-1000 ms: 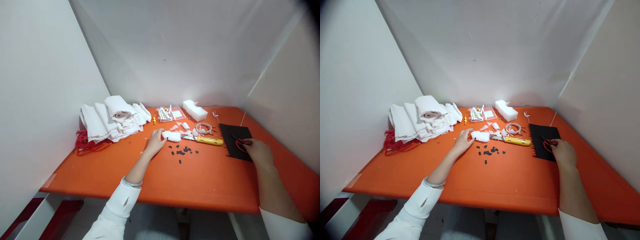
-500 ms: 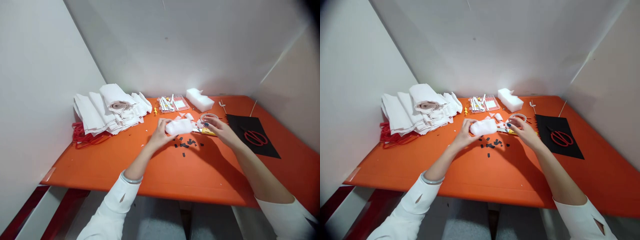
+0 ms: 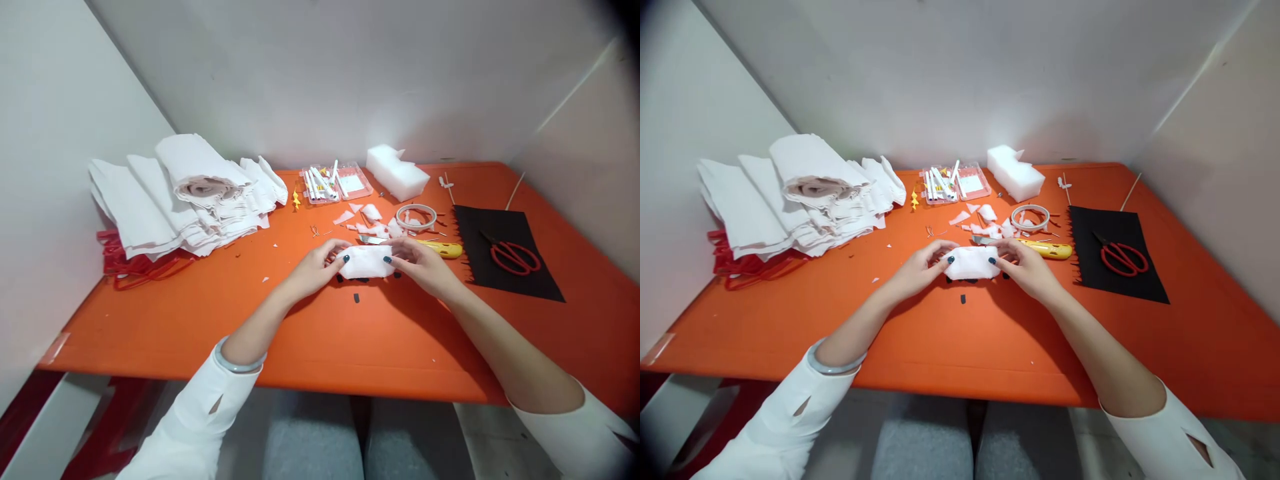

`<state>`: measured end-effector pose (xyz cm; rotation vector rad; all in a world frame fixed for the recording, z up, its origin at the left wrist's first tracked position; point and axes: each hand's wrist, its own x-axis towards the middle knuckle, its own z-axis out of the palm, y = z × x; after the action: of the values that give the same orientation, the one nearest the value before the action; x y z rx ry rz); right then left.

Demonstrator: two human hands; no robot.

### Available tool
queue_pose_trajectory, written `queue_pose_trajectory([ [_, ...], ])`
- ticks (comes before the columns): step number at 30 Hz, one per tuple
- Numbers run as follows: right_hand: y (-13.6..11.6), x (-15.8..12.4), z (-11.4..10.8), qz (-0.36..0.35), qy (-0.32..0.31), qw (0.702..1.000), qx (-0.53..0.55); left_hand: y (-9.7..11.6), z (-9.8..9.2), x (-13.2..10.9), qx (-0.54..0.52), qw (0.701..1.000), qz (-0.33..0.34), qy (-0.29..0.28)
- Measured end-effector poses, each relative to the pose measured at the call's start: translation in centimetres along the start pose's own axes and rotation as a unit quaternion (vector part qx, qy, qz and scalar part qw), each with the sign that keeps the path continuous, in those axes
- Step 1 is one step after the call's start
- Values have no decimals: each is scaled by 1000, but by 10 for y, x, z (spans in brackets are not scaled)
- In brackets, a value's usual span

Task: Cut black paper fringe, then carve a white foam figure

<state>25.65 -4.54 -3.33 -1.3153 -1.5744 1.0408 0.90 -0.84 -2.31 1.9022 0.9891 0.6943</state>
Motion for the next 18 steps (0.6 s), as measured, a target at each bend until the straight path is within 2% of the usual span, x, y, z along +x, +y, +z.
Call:
queue_pose_trajectory([
  [5,0,-2,3,-8,-4,1000,-27,3,0,0,-39,999,-13,-13],
  [11,-3,-3,7,-37,-7,999,-6,6,-1,-1,-48,998,-39,-8],
  [13,-3,-2,-3,-45,30,998,-33,6,-5,0,-55,998,-37,-9],
  [14,-1,0,-12,-48,72,994,-65,7,-7,0,-61,997,-34,-16],
  [16,5,2,-35,-44,153,970,-185,9,-9,-1,-85,995,-29,-50],
  [18,14,4,-58,-48,162,935,-311,12,-9,-3,-108,990,-20,-88],
])
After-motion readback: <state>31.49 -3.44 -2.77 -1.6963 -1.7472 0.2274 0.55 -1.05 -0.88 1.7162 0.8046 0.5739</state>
